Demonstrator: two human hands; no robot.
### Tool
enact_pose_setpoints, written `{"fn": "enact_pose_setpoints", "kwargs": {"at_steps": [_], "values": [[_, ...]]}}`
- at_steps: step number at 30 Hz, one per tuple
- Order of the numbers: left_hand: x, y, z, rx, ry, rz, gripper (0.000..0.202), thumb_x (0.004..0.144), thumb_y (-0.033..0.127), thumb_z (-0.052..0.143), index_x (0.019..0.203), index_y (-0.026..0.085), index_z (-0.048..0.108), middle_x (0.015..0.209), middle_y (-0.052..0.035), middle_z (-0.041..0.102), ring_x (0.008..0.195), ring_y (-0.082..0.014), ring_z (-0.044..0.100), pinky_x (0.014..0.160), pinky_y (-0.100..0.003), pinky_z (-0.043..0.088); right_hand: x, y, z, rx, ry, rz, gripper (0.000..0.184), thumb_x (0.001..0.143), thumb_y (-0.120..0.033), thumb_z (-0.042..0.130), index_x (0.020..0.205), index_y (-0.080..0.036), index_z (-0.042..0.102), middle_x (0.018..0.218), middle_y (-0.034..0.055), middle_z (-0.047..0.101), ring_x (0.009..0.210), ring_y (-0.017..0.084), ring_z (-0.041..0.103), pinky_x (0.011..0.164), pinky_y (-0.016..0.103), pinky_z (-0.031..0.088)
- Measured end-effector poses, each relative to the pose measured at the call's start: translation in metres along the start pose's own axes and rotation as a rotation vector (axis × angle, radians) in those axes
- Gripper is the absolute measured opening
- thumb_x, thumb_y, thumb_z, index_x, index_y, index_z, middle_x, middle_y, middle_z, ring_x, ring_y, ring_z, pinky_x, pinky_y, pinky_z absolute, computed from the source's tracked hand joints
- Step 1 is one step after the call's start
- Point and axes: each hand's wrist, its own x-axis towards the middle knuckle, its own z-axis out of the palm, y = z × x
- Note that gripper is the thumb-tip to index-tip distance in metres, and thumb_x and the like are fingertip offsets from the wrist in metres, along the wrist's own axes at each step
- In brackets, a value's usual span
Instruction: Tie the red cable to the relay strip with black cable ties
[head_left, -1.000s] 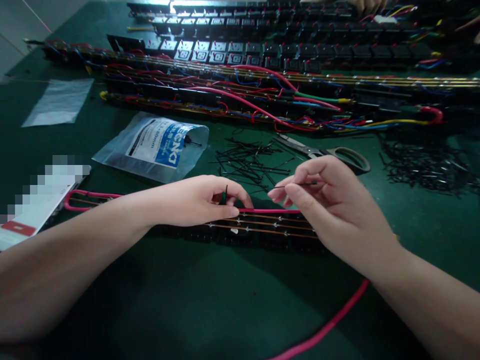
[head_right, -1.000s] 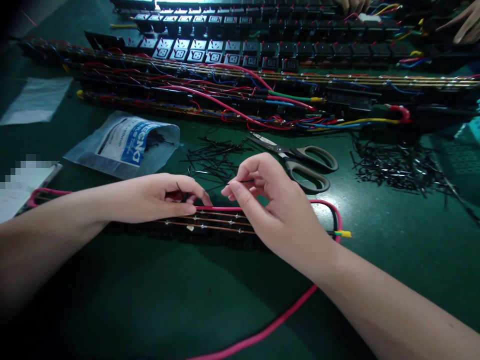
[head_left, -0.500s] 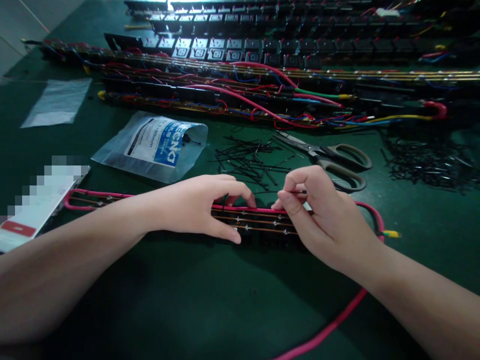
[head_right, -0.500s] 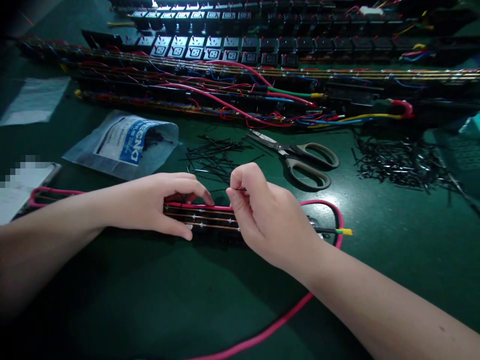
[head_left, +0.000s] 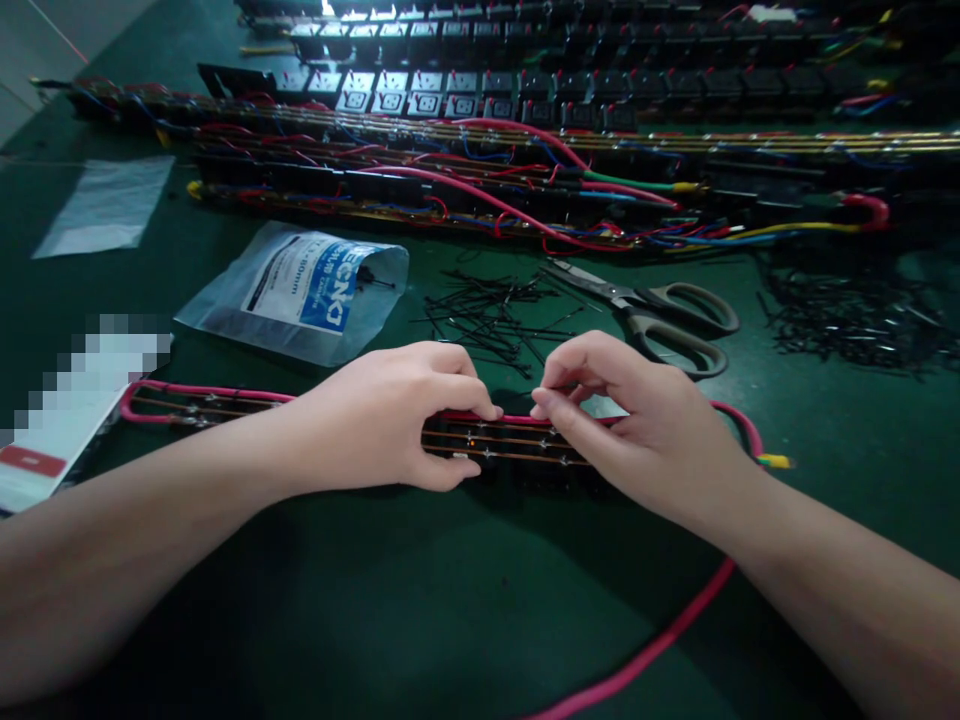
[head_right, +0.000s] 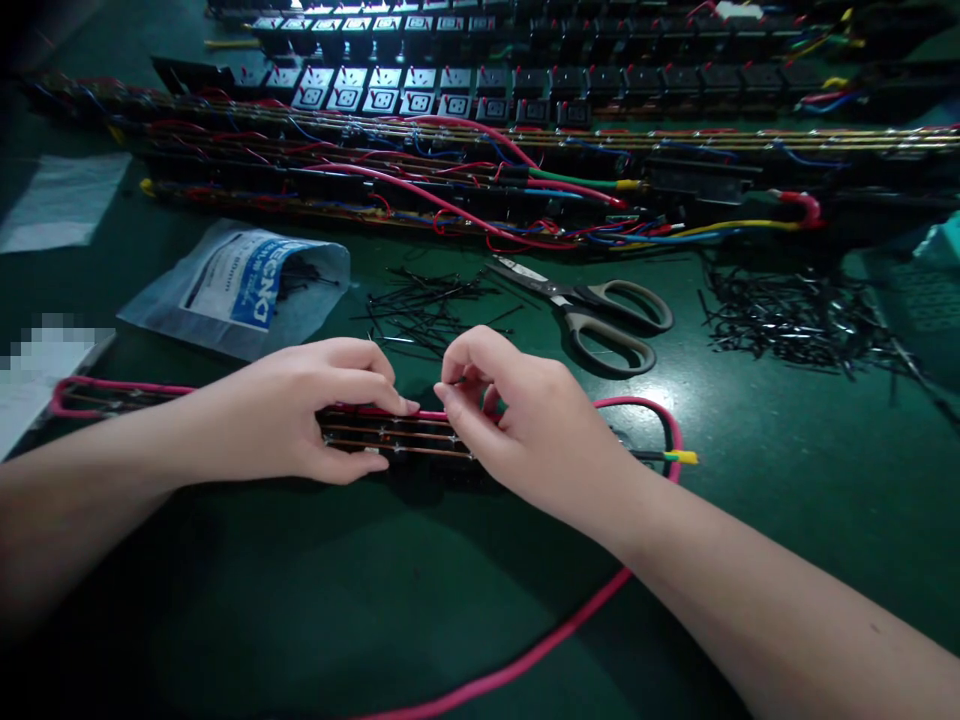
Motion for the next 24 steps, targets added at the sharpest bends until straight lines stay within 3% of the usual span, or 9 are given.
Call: {"fn": "enact_pose_setpoints", "kwargs": {"at_steps": [3, 5, 7, 10, 13, 18, 24], "values": [[-0.004, 0.011, 0.002, 0.197, 0.086, 0.059, 0.025, 0.082, 0.028, 0.067, 0.107, 0.022, 0.067, 0.105, -0.0048, 0.064, 0.097, -0.0215, 0.06, 0.085, -0.036, 0.049, 0.001, 0.001, -0.001, 0.016, -0.005, -0.002, 0.005, 0.091, -0.021, 0.057, 0.089, -0.023, 0.053, 0.076, -0.0018, 0.063, 0.064, 0.012, 0.062, 0.055, 0.023, 0.046], [-0.008, 0.018, 0.003, 0.291, 0.206, 0.085, 0.028, 0.084, 0.027, 0.067, 0.111, 0.02, 0.063, 0.112, -0.0073, 0.062, 0.102, -0.0243, 0.058, 0.09, -0.042, 0.049, 0.001, 0.001, -0.001, 0.014, 0.0, -0.018, 0.005, 0.091, -0.019, 0.056, 0.09, -0.022, 0.052, 0.076, -0.0022, 0.063, 0.064, 0.012, 0.063, 0.055, 0.022, 0.046], [-0.013, 0.024, 0.005, 0.326, 0.394, 0.169, 0.035, 0.084, 0.029, 0.069, 0.115, 0.02, 0.058, 0.116, -0.0082, 0.059, 0.103, -0.0232, 0.058, 0.089, -0.04, 0.05, 0.001, 0.002, -0.001, 0.012, 0.0, -0.038, 0.005, 0.092, -0.019, 0.056, 0.09, -0.022, 0.052, 0.075, -0.0027, 0.062, 0.064, 0.011, 0.063, 0.054, 0.021, 0.046], [-0.019, 0.026, 0.013, 0.307, 0.611, 0.431, 0.027, 0.084, 0.028, 0.072, 0.107, 0.021, 0.059, 0.106, -0.0039, 0.06, 0.091, -0.0164, 0.06, 0.081, -0.032, 0.052, 0.0, 0.003, -0.001, 0.023, 0.001, -0.048, 0.006, 0.092, -0.019, 0.056, 0.09, -0.022, 0.052, 0.076, -0.0031, 0.063, 0.065, 0.01, 0.063, 0.056, 0.02, 0.047], [-0.017, 0.021, 0.024, 0.402, 0.542, 0.465, 0.027, 0.086, 0.031, 0.071, 0.105, 0.018, 0.058, 0.1, -0.0049, 0.064, 0.089, -0.0182, 0.061, 0.081, -0.033, 0.054, 0.0, 0.003, 0.0, 0.035, 0.012, -0.057, 0.006, 0.093, -0.018, 0.056, 0.09, -0.021, 0.052, 0.077, -0.0034, 0.062, 0.067, 0.01, 0.064, 0.057, 0.02, 0.047], [-0.006, 0.012, 0.031, 0.342, 0.339, 0.186, 0.039, 0.088, 0.041, 0.069, 0.111, 0.013, 0.056, 0.104, -0.0093, 0.067, 0.095, -0.0204, 0.062, 0.083, -0.034, 0.053, 0.001, 0.004, 0.001, 0.028, 0.033, -0.081, 0.007, 0.091, -0.016, 0.056, 0.088, -0.02, 0.052, 0.076, -0.0034, 0.06, 0.065, 0.01, 0.061, 0.057, 0.021, 0.046], [-0.005, 0.014, 0.026, 0.335, 0.307, 0.139, 0.033, 0.087, 0.038, 0.07, 0.108, 0.015, 0.06, 0.091, -0.0039, 0.065, 0.084, -0.0185, 0.06, 0.074, -0.03, 0.048, 0.001, 0.002, -0.001, 0.002, 0.059, -0.089, 0.005, 0.09, -0.016, 0.056, 0.088, -0.02, 0.055, 0.082, -0.0004, 0.063, 0.07, 0.013, 0.061, 0.061, 0.026, 0.049]]}}
